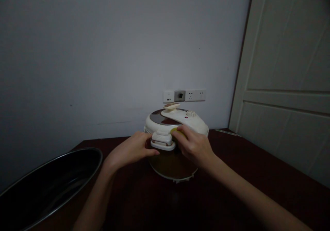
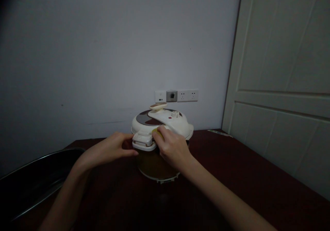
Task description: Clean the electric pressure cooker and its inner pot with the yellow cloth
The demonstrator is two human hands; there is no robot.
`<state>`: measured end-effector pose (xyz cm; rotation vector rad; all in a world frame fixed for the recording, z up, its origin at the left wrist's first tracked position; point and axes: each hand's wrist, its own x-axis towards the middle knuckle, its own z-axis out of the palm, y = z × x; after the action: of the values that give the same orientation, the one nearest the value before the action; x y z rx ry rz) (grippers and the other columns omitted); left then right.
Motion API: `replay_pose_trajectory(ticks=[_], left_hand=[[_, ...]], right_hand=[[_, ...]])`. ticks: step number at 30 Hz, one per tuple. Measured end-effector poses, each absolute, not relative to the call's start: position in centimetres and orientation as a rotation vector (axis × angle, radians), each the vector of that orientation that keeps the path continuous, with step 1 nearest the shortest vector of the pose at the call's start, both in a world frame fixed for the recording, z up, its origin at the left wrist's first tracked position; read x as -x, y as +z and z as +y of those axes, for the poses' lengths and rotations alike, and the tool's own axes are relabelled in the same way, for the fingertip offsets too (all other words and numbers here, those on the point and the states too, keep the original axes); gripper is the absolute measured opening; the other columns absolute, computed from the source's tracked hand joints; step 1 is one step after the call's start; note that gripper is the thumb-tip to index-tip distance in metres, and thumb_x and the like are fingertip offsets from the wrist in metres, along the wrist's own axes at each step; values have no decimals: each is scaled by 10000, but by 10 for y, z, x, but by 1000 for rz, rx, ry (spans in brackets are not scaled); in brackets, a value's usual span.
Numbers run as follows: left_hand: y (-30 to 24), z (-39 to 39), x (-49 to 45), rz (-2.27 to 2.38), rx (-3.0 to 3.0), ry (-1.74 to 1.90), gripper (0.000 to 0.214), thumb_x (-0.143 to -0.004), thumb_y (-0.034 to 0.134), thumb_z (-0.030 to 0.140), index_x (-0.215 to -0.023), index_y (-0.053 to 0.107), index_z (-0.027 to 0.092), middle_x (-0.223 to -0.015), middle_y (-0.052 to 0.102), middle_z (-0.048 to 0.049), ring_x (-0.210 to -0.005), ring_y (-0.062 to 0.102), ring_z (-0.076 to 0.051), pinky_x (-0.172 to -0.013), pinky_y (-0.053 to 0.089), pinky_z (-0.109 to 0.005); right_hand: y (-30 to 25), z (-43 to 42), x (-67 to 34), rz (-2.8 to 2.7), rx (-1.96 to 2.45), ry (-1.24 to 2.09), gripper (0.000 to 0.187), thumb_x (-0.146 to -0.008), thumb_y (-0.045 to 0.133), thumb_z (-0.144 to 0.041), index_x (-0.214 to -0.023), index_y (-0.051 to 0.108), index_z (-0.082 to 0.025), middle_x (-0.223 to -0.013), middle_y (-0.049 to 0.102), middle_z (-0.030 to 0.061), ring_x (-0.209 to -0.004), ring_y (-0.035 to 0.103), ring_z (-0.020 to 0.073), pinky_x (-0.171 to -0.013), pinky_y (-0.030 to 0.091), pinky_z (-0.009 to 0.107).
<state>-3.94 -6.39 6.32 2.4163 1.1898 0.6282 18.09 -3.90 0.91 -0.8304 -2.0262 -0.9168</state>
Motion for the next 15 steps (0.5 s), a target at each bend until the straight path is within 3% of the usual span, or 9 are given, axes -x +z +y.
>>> replay_pose_trajectory(ticks=[5, 11, 15], left_hand=[[64, -63, 40, 1177, -2438, 633, 204, -740, 593, 257, -909, 679, 181, -867, 704, -36, -735, 617, -176, -618, 455, -247], [66, -58, 44, 1193, -2393, 574, 299, -746, 587, 367, -936, 680, 157, -880, 698, -55, -787, 605, -197, -699, 458, -282], [65, -58, 45, 1198, -2385, 583, 302, -748, 578, 371, -939, 679, 159, -876, 697, -57, -798, 603, -207, -705, 457, -290]], right_hand=[[-3, -50, -195, -2086, 866, -901, 296, -838, 418, -98, -1060, 610, -140, -956, 623, 82, -691, 561, 141, -478, 349, 244], [16, -53, -208, -1875, 945, -989, 247, -884, 467, -174, -1097, 592, -188, -1004, 642, 46, -686, 586, 120, -481, 338, 233], [35, -43, -196, -1872, 1074, -993, 205, -895, 472, -228, -1037, 618, -206, -938, 679, 29, -662, 593, 137, -445, 256, 260]])
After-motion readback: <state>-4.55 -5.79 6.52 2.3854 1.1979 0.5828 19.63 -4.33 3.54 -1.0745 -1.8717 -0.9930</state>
